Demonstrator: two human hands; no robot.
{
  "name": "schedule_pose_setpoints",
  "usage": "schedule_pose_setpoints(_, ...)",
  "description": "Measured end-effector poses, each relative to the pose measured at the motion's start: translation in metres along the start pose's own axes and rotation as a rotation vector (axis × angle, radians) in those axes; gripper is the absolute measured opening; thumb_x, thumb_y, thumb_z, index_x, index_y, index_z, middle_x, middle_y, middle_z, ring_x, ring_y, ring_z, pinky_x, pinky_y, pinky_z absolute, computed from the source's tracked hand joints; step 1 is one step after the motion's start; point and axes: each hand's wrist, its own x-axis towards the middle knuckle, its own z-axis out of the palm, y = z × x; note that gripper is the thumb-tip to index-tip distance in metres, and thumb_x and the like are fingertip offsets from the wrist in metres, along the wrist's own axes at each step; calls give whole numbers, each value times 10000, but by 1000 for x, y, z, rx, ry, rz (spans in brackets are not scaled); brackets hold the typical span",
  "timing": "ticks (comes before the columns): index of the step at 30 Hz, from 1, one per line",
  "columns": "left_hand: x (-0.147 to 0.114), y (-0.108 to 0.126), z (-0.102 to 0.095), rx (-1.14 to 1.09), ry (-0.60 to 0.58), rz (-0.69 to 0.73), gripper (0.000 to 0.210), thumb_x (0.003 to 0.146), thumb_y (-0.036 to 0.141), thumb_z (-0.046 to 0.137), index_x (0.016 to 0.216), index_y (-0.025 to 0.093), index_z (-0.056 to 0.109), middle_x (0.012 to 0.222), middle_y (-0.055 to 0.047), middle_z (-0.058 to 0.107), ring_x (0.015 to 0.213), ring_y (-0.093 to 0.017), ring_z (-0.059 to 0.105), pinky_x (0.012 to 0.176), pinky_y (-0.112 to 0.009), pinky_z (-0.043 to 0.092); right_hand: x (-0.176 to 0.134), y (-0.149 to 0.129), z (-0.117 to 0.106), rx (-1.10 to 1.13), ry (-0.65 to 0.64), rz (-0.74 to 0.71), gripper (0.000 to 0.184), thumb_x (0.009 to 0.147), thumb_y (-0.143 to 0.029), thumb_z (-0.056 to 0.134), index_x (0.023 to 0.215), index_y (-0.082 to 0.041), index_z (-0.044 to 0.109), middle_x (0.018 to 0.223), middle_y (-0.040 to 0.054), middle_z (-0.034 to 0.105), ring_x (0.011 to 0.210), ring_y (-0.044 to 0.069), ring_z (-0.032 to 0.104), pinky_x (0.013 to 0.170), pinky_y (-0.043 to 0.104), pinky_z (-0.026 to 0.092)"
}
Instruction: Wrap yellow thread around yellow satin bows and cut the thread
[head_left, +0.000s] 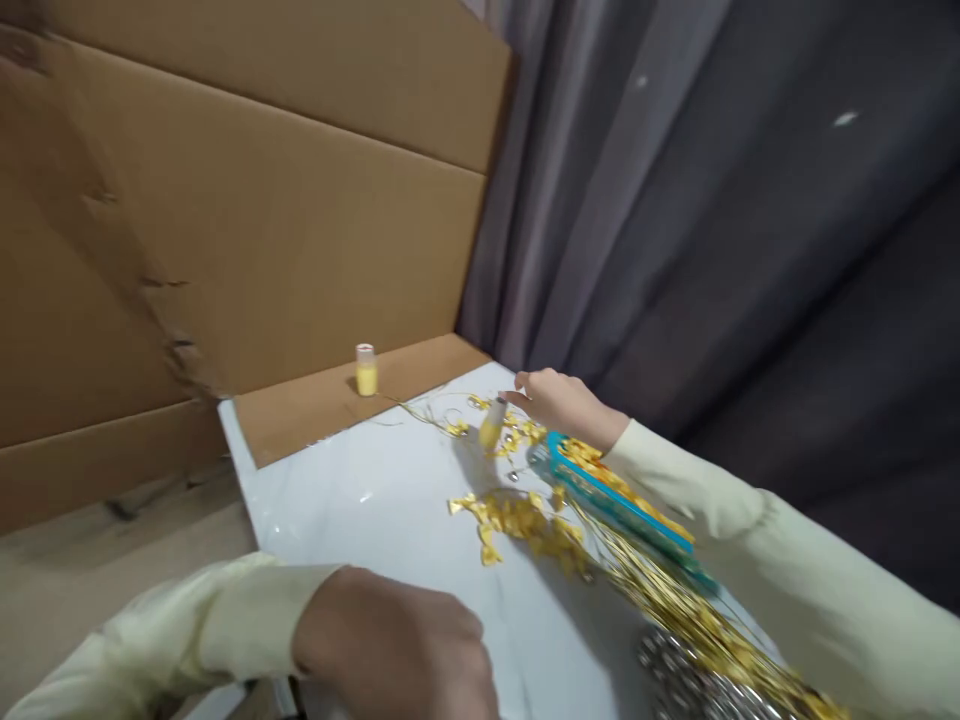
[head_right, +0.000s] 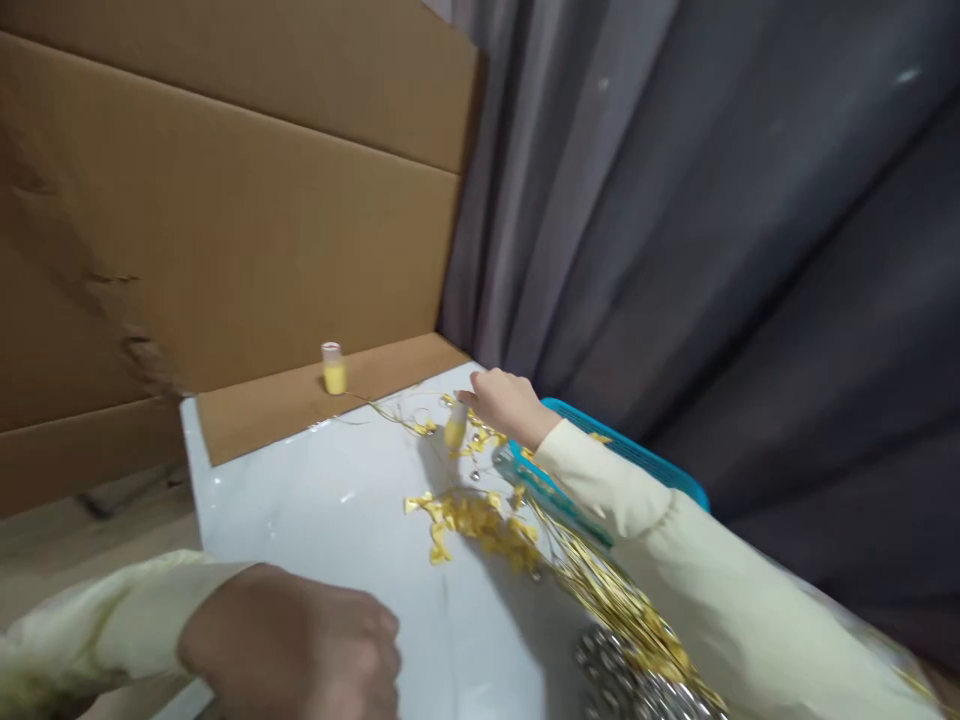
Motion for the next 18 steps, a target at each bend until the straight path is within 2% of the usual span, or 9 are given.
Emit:
schedule_pose_setpoints(2, -7, -30, -1, 57, 33, -15, 227, 717, 176, 711, 598, 204, 519, 558, 8, 645, 539, -150, 547, 562, -278, 393, 38, -17, 21, 39, 53, -28, 299, 971, -308, 436, 978, -89, 639, 1013, 198, 668, 1007, 320, 620, 794, 366, 462)
schedule_pose_setpoints(5, -22, -77, 15, 88, 169, -47, 352, 847, 263, 609, 529, 199, 475, 501, 6, 614, 512, -130, 541, 529, -268, 378, 83, -45, 39, 136, 86, -74, 288, 966, -277, 451, 1065, -48, 595, 1115, 245, 624, 1108, 343, 563, 897, 399, 425)
schedule_pose_setpoints(7, -32, -105, 31, 99, 236, -91, 432, 844, 281, 594, 462, 193, 413, 420, 8, 553, 445, -113, 499, 461, -257, 333, 111, -66, 44, 228, 62, -131, 306, 940, -284, 516, 1133, -50, 561, 1167, 243, 607, 1128, 335, 558, 922, 394, 418)
schedule_pose_setpoints(9, -39, -126, 44, 114, 314, -150, 453, 810, 216, 576, 420, 189, 347, 362, 20, 486, 389, -97, 449, 416, -250, 288, 138, -87, 47, 339, 20, -195, 436, 892, -359, 605, 1215, -81, 511, 1216, 212, 598, 1145, 300, 561, 914, 341, 435)
schedule_pose_setpoints(11, -42, -138, 52, 88, 404, -166, 453, 809, 207, 537, 409, 188, 326, 345, 29, 453, 361, -87, 417, 395, -243, 275, 162, -107, 51, 455, -9, -237, 590, 852, -456, 637, 1291, -113, 445, 1250, 183, 590, 1136, 251, 577, 872, 280, 460)
schedule_pose_setpoints(13, -43, -141, 57, 49, 461, -145, 443, 820, 217, 506, 411, 189, 336, 346, 32, 444, 356, -84, 405, 389, -238, 283, 183, -125, 56, 556, -31, -248, 620, 827, -496, 649, 1278, -120, 447, 1181, 161, 633, 1046, 225, 625, 792, 256, 484)
schedule_pose_setpoints(16, -42, -138, 59, 14, 469, -123, 416, 783, 220, 523, 414, 190, 334, 349, 33, 440, 366, -86, 413, 382, -232, 271, 199, -146, 61, 667, -43, -249, 409, 797, -400, 708, 1058, -117, 571, 991, 121, 692, 905, 209, 661, 702, 244, 483)
schedule_pose_setpoints(18, -42, -134, 56, -46, 468, -186, 413, 763, 221, 529, 407, 183, 323, 346, 32, 433, 365, -85, 404, 380, -232, 246, 200, -151, 58, 729, -32, -232, 238, 796, -305, 716, 879, -119, 593, 883, 107, 696, 828, 201, 667, 657, 241, 476)
